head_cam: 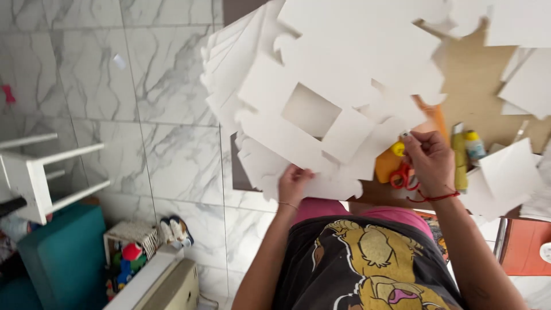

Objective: Folding flat cardboard templates into boxes on a work table

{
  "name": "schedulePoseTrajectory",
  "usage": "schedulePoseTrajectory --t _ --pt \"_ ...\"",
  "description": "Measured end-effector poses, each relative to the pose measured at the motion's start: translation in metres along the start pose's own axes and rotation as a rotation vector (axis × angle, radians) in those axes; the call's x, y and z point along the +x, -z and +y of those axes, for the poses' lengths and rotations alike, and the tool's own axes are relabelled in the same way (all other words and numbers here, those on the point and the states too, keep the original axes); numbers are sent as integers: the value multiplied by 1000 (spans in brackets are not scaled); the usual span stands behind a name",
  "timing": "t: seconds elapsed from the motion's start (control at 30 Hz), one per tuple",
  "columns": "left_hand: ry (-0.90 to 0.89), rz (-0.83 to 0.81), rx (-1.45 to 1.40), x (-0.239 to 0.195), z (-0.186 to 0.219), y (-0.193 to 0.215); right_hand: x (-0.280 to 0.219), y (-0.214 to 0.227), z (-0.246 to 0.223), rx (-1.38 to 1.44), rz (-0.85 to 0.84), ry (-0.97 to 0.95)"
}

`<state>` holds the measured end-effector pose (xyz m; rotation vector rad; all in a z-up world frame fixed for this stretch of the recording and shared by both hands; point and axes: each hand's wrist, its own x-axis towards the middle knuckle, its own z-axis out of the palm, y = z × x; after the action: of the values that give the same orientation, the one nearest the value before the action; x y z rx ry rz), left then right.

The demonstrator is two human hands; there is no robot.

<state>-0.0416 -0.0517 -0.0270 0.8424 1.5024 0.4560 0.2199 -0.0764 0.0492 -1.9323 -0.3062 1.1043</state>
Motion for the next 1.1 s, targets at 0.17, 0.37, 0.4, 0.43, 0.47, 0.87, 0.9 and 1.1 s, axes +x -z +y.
schedulePoseTrajectory --t 0.17,0.37,0.4,0.43,0.47,0.87,0.9,1.1 --pt "321 -446 385 -35 40 1 -12 -26 -19 -216 -62 63" --pt "70 -488 570 -27 66 24 -23 -62 -35 -304 -116 91" --pt "-94 -327 573 -22 66 27 -25 -68 -38 -324 -132 92" --pt "-89 -336 566 -10 55 32 -25 -74 -38 -333 -127 86" --pt "-329 -105 700 3 45 37 -24 -80 -38 -384 -186 111" --pt "-199 -185 1343 57 108 51 46 -179 -4 -591 -456 851" --pt "-216 -176 1340 59 104 53 43 -182 -3 -581 -487 975" --pt "-179 -204 1398 56 113 53 64 -179 -13 -801 -521 1063"
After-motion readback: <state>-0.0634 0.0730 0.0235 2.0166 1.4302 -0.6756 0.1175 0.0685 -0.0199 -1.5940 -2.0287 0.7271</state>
